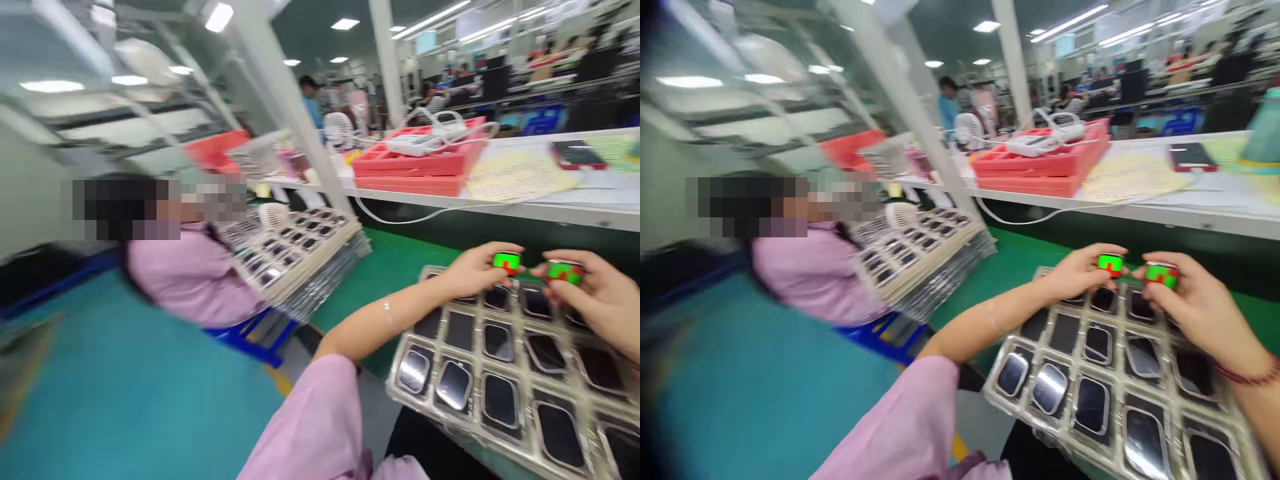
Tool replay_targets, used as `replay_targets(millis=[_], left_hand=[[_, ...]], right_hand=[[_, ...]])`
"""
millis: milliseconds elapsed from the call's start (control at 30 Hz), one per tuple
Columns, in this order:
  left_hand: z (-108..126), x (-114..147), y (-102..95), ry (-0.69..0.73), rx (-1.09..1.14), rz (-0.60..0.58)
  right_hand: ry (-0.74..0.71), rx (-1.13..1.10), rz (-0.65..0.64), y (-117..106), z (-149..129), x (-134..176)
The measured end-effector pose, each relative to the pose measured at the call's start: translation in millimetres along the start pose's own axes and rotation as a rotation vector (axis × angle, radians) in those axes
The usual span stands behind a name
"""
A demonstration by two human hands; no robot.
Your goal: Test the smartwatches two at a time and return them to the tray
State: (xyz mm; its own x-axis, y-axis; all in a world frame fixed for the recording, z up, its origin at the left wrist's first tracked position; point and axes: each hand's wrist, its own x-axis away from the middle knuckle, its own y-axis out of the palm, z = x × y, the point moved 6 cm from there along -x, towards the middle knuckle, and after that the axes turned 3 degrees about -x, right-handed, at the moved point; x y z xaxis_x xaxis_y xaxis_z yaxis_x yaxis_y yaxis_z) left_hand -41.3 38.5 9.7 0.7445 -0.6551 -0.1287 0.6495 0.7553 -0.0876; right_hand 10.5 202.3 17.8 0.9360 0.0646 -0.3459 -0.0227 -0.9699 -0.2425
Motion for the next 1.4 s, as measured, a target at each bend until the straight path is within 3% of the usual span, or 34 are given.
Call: replay_targets(millis=[100, 300, 633, 900, 1400], left_hand=[[5.9, 0.8, -4.3, 0.032, 0.016, 0.024], [8.9, 2.0, -3.4, 0.041, -0.059, 0.013], [15.0, 4.3, -2.8, 0.043, -0.069, 0.024], [14.4, 3.7, -4.1, 0.075, -0.120, 0.039], [16.8, 6.7, -4.8, 0.104, -0.170, 0.038]], right_hand=[[0.083, -0.134, -0.072, 6.4, 0.4, 0.0], [0.101, -0.157, -0.104, 13.9, -8.9, -0.1], [0.088, -0.090, -0.092, 9.3, -10.0, 1.9], [0.173, -0.319, -0.019, 4.2, -3.5, -0.6], [0.094, -0.146, -0.040, 7.8, -6.6, -1.9]])
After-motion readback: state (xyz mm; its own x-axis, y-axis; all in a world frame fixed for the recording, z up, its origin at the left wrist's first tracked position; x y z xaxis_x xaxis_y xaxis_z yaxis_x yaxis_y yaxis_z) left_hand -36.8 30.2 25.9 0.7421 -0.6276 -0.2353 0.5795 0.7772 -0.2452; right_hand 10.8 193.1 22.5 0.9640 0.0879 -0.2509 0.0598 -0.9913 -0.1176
